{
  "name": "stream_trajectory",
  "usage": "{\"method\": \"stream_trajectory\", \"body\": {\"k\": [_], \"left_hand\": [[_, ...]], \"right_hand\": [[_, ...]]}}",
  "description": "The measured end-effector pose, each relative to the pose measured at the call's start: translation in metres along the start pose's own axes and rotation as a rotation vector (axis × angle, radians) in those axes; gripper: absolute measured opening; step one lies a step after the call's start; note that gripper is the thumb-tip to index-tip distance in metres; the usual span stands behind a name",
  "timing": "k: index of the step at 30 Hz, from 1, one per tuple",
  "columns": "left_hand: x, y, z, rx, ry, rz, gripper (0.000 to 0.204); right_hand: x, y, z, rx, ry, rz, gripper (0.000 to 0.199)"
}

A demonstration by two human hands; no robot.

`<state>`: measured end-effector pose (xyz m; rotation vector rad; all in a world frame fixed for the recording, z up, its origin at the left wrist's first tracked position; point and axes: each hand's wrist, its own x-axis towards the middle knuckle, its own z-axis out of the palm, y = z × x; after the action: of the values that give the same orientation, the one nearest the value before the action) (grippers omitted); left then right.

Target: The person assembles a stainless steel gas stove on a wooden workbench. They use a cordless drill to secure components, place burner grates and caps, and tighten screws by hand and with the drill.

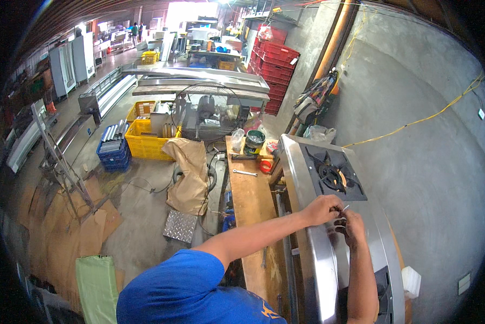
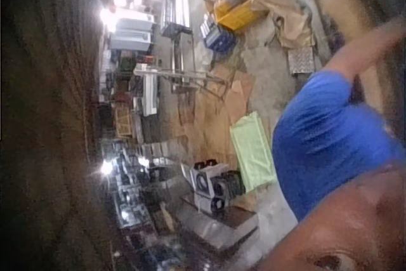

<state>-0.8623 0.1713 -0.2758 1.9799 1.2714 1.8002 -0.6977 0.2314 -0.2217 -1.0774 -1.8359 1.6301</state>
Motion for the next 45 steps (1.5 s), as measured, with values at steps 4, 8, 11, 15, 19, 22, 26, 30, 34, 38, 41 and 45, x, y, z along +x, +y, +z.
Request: {"method": "stream_trajectory", "body": {"k": [4, 8, 11, 15, 19, 22, 26, 30, 34, 38, 41, 45], "left_hand": [[-0.019, 0.036, 0.017, 0.019, 0.004, 0.096, 0.023], [-0.037, 0.099, 0.056, -0.059, 0.000, 0.173, 0.021], [-0.040, 0.148, 0.084, -0.106, -0.059, 0.224, 0.020], [-0.050, 0.209, 0.127, -0.093, -0.037, 0.437, 0.017], [-0.074, 0.262, 0.172, -0.163, -0.096, 0.546, 0.019], [-0.097, 0.289, 0.195, -0.208, -0.350, 0.545, 0.025], [-0.109, 0.286, 0.192, -0.091, -0.531, 0.432, 0.035], [-0.090, 0.220, 0.168, 0.190, -0.519, 0.159, 0.037], [-0.077, 0.149, 0.127, 0.283, -0.513, -0.079, 0.040], [-0.073, 0.123, 0.126, 0.191, -0.455, -0.086, 0.037], [-0.075, 0.127, 0.130, 0.227, -0.508, -0.081, 0.037], [-0.077, 0.132, 0.128, 0.184, -0.507, -0.086, 0.035]], "right_hand": [[-0.053, 0.003, -0.007, -0.006, 0.047, -0.031, 0.025], [-0.139, 0.000, -0.026, 0.081, 0.125, -0.074, 0.022], [-0.210, -0.010, -0.042, 0.008, 0.216, -0.042, 0.027], [-0.299, -0.015, -0.057, 0.012, 0.331, -0.114, 0.029], [-0.383, 0.003, -0.076, -0.104, 0.548, -0.211, 0.027], [-0.450, 0.025, -0.097, -0.176, 0.647, -0.274, 0.024], [-0.592, 0.044, -0.140, -0.478, 0.962, -0.175, 0.023], [-0.732, 0.076, -0.157, -0.753, 1.251, 0.373, 0.023], [-0.820, 0.127, -0.149, -0.927, 1.425, 0.544, 0.017], [-0.847, 0.175, -0.165, -1.196, 1.552, 0.561, 0.018], [-0.845, 0.192, -0.177, -1.190, 1.634, 0.587, 0.020], [-0.842, 0.194, -0.179, -1.199, 1.592, 0.580, 0.017]]}}
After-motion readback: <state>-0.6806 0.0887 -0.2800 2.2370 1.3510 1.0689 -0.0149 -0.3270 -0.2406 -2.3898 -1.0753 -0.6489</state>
